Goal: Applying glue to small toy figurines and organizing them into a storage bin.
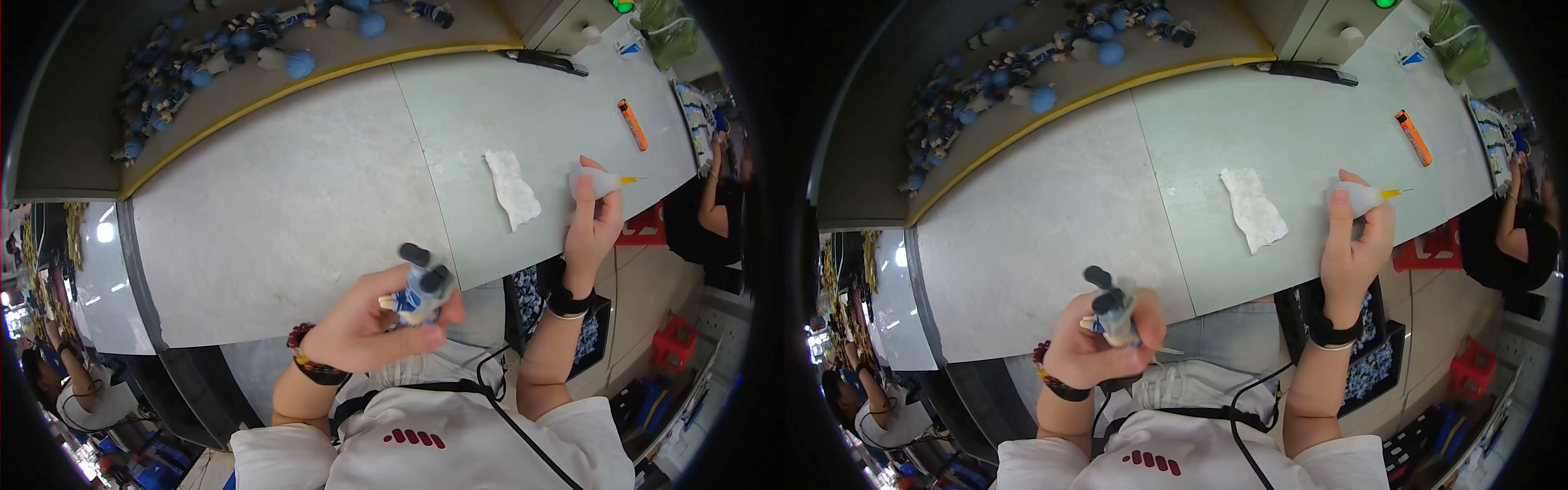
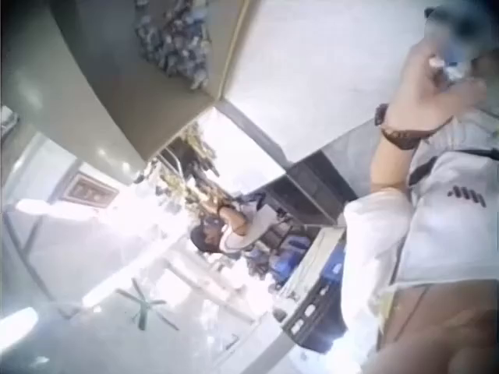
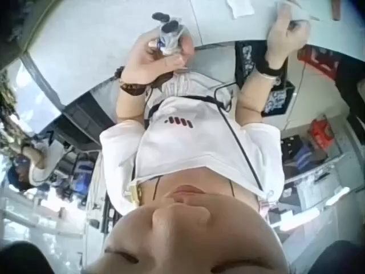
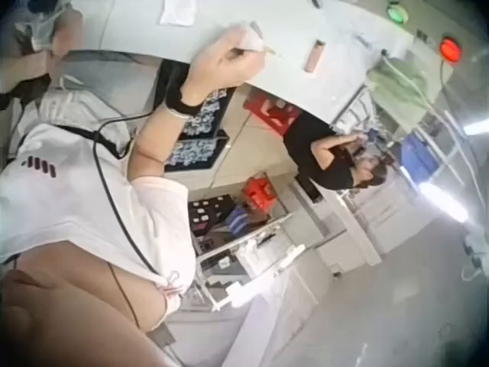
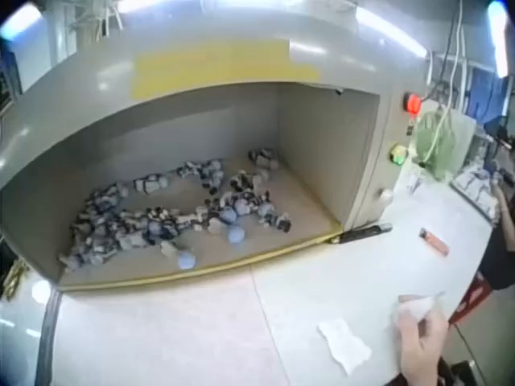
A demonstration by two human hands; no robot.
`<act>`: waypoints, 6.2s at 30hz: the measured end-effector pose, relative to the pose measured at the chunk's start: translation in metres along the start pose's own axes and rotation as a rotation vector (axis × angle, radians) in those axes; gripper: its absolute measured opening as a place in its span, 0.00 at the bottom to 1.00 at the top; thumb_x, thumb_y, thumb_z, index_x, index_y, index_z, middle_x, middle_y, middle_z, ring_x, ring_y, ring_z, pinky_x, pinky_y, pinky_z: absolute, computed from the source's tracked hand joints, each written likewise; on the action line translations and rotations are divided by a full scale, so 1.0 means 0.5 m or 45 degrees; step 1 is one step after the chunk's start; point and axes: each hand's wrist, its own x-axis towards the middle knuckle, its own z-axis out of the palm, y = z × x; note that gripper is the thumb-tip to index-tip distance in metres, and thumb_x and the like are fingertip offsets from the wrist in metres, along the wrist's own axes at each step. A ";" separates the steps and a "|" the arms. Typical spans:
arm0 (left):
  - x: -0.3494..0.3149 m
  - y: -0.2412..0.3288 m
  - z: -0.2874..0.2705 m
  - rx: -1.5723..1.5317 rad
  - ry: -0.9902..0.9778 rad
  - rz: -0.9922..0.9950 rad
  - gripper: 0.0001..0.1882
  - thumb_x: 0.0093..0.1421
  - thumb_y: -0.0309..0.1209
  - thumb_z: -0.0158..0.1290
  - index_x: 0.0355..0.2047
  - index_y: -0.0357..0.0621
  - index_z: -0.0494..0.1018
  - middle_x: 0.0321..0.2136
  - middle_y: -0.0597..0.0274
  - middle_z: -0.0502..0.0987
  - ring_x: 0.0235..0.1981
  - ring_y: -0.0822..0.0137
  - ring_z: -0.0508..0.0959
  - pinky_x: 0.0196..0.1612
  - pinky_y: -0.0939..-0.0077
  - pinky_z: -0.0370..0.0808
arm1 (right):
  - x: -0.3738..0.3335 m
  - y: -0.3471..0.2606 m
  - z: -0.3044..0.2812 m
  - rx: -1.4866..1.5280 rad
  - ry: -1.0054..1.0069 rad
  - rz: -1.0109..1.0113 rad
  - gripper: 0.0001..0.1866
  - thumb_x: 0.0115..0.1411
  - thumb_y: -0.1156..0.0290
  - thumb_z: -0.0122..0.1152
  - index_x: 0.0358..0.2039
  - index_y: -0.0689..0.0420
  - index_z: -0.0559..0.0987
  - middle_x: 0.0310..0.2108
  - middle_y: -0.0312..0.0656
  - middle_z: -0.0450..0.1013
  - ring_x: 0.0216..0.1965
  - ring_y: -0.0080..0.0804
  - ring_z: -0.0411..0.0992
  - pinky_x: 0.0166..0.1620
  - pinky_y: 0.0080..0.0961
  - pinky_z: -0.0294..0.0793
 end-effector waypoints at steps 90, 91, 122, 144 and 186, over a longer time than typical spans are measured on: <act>0.028 -0.026 0.007 -0.155 0.564 0.533 0.23 0.57 0.45 0.36 0.33 0.32 0.60 0.21 0.64 0.60 0.20 0.78 0.62 0.24 0.70 0.75 | -0.080 -0.131 -0.002 1.333 -0.059 0.061 0.27 0.53 0.46 0.37 0.24 0.60 0.72 0.14 0.36 0.61 0.14 0.23 0.55 0.14 0.16 0.50; 0.021 -0.030 -0.007 -0.165 0.442 0.473 0.26 0.56 0.48 0.37 0.36 0.32 0.59 0.25 0.63 0.61 0.22 0.77 0.63 0.28 0.68 0.74 | -0.080 -0.134 -0.002 1.311 -0.030 0.120 0.26 0.52 0.47 0.39 0.22 0.59 0.73 0.13 0.34 0.59 0.14 0.22 0.55 0.15 0.14 0.49; 0.029 -0.035 0.010 0.466 0.432 0.437 0.24 0.52 0.39 0.47 0.40 0.26 0.62 0.33 0.52 0.68 0.31 0.69 0.71 0.34 0.69 0.73 | -0.084 -0.141 -0.010 1.507 -0.226 0.046 0.27 0.53 0.46 0.39 0.24 0.61 0.70 0.18 0.39 0.63 0.17 0.25 0.58 0.16 0.16 0.53; 0.022 -0.042 0.004 0.139 0.316 0.506 0.19 0.50 0.27 0.51 0.41 0.33 0.62 0.37 0.53 0.69 0.36 0.70 0.70 0.41 0.78 0.65 | -0.095 -0.166 -0.007 1.334 -0.292 -0.069 0.26 0.52 0.45 0.40 0.23 0.58 0.68 0.17 0.36 0.59 0.17 0.23 0.55 0.18 0.17 0.52; 0.021 -0.040 -0.018 0.179 0.260 0.479 0.27 0.37 0.30 0.62 0.37 0.29 0.66 0.35 0.43 0.70 0.34 0.55 0.73 0.34 0.67 0.74 | -0.096 -0.161 0.005 0.836 -0.337 -0.457 0.30 0.52 0.42 0.38 0.25 0.61 0.70 0.17 0.38 0.61 0.16 0.24 0.58 0.14 0.16 0.54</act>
